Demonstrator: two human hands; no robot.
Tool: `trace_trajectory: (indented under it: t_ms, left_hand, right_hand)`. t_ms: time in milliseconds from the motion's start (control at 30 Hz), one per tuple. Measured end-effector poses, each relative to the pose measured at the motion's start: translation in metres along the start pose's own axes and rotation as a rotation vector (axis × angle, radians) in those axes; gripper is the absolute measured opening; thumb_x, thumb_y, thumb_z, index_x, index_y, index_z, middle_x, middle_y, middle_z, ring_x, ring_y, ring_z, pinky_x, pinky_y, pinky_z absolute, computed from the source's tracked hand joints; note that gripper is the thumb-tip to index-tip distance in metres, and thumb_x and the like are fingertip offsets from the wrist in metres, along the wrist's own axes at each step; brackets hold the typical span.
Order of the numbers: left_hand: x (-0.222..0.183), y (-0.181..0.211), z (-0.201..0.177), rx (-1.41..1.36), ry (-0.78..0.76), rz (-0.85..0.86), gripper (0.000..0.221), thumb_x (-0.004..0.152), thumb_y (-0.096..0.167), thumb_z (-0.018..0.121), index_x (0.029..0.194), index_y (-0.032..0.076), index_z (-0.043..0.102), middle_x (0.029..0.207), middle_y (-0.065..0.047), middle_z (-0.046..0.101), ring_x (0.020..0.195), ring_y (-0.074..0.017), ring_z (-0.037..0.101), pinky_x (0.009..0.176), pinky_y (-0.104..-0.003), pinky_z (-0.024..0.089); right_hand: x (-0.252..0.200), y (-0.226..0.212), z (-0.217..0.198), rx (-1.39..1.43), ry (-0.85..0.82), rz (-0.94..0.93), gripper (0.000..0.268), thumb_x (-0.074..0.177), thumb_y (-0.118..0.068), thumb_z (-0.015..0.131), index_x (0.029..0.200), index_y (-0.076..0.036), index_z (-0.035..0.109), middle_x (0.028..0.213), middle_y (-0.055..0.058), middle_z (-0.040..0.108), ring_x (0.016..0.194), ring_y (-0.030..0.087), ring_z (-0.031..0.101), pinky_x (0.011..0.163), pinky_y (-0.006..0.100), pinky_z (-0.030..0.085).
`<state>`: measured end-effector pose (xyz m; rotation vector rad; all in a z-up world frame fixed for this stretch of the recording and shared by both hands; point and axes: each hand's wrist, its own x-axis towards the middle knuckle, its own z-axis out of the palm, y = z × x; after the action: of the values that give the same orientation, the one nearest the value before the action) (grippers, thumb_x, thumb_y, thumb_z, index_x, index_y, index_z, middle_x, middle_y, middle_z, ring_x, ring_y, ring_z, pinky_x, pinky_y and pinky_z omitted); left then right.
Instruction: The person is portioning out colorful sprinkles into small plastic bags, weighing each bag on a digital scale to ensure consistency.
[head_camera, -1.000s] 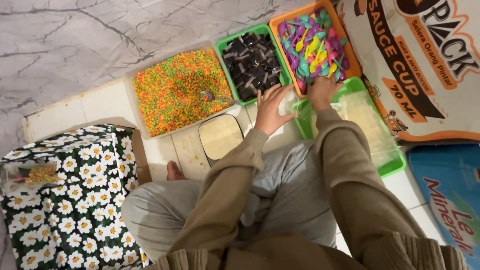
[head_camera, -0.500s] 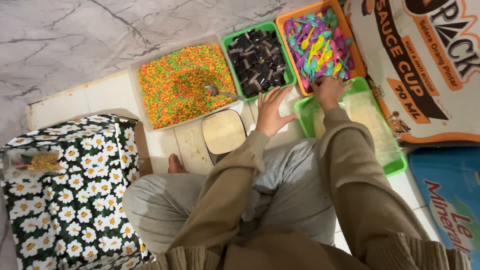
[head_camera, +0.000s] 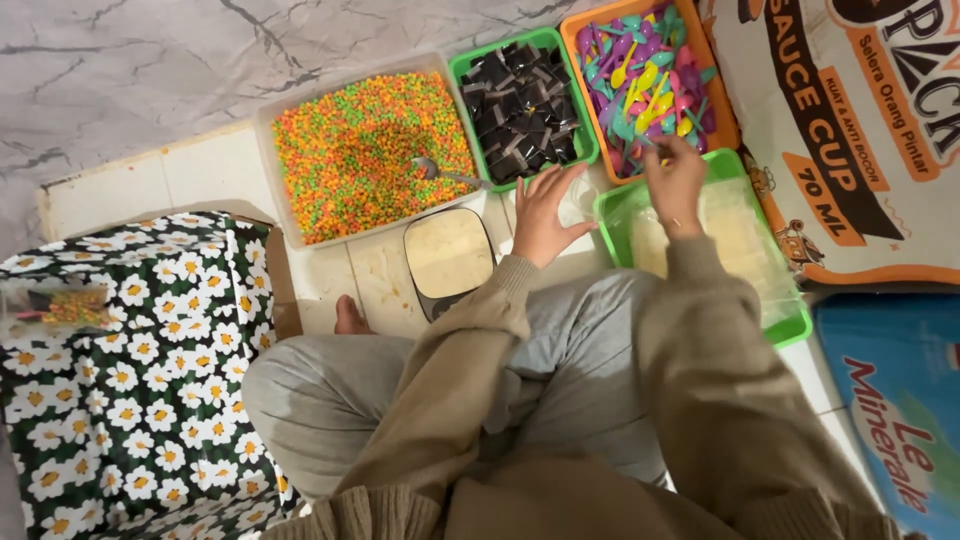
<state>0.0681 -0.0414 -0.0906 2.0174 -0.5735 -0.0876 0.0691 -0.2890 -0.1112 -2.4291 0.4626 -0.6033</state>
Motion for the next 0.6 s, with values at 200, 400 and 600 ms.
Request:
trace_trajectory:
  t_ms: [200,400,600]
  left_hand:
    - [-0.003,0.005,0.003,0.013,0.045,0.022,0.1,0.071,0.029,0.096,0.156,0.025,0.044,0.152,-0.005,0.054,0.149,-0.0329,0.039,0.119,-0.079,0.011]
    - [-0.002,0.018,0.016,0.011,0.121,0.086,0.106,0.068,0.033,0.097,0.158,0.031,0.041,0.15,-0.001,0.056,0.147,-0.0302,0.043,0.119,-0.079,0.014]
    - [-0.01,0.029,0.014,-0.073,0.174,0.375,0.098,0.065,0.014,0.097,0.151,0.021,0.05,0.144,-0.003,0.059,0.141,-0.0304,0.051,0.124,-0.055,0.036]
  right_hand:
    - [-0.048,-0.108,-0.126,0.265,-0.106,-0.194,0.012,0.098,-0.007,0.084,0.11,-0.008,0.079,0.092,0.011,0.067,0.093,0.028,0.069,0.092,0.04,0.053]
    - [-0.062,-0.159,-0.14,-0.116,-0.142,-0.429,0.013,0.086,-0.01,0.086,0.097,-0.007,0.081,0.105,0.017,0.064,0.1,0.042,0.064,0.091,0.046,0.052]
    - [-0.056,-0.134,-0.096,-0.015,-0.42,-0.312,0.007,0.09,-0.014,0.078,0.097,-0.01,0.08,0.102,0.015,0.075,0.101,0.042,0.07,0.091,0.049,0.055]
